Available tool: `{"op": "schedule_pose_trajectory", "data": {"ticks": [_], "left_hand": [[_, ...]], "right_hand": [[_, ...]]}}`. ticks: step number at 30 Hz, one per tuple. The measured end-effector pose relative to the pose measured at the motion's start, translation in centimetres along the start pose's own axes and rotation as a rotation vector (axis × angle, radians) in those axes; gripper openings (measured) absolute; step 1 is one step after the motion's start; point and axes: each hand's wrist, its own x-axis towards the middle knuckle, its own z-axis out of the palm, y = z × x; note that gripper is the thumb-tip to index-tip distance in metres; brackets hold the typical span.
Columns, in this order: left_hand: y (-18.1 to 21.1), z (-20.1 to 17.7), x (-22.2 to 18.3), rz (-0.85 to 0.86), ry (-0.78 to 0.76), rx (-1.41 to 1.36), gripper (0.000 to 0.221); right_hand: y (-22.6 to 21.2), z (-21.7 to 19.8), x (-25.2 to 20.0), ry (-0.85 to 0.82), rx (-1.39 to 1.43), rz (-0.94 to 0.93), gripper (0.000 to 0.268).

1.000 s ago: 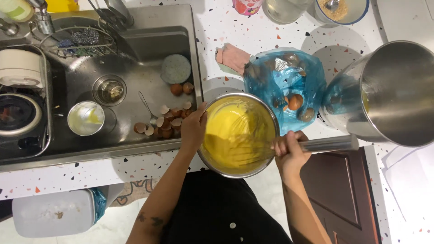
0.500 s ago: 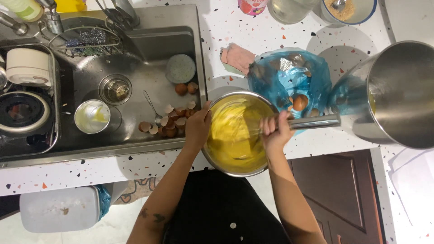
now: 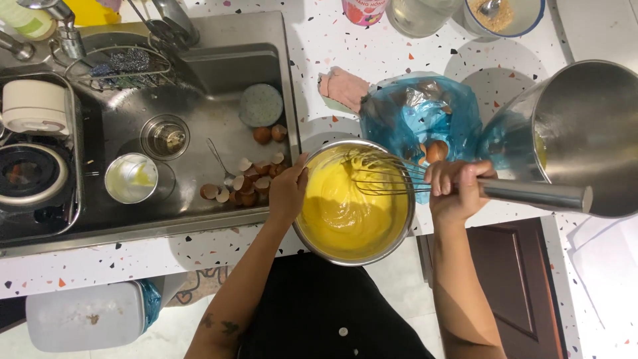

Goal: Cracking eggs, whisking batter, and measuring ingredients for baking.

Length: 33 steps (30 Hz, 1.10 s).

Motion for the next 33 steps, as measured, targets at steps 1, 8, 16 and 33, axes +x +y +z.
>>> {"op": "schedule_pose_trajectory", "data": {"ticks": [1, 8, 16, 33], "left_hand": [[0.1, 0.0, 0.0, 0.0, -0.001, 0.0, 0.038], [-0.3, 0.3, 0.0, -0.076, 0.004, -0.136, 0.038], [-0.5, 0.1, 2.0, -0.258, -0.005, -0.129, 0.04], [-1.6, -1.4, 7.7, -0.15, -0.215, 0.199, 0.052]], "right_hand": [[0.8, -0.8, -0.7, 0.001, -0.001, 0.0, 0.024], [2.2, -3.5, -6.6, 0.395, -0.024, 0.31, 0.027], [4.0, -1.7, -10.7, 0.581, 0.089, 0.179, 0.023], [-5.7, -19.2, -9.5, 0.916, 0.015, 0.625, 0.094]]}}
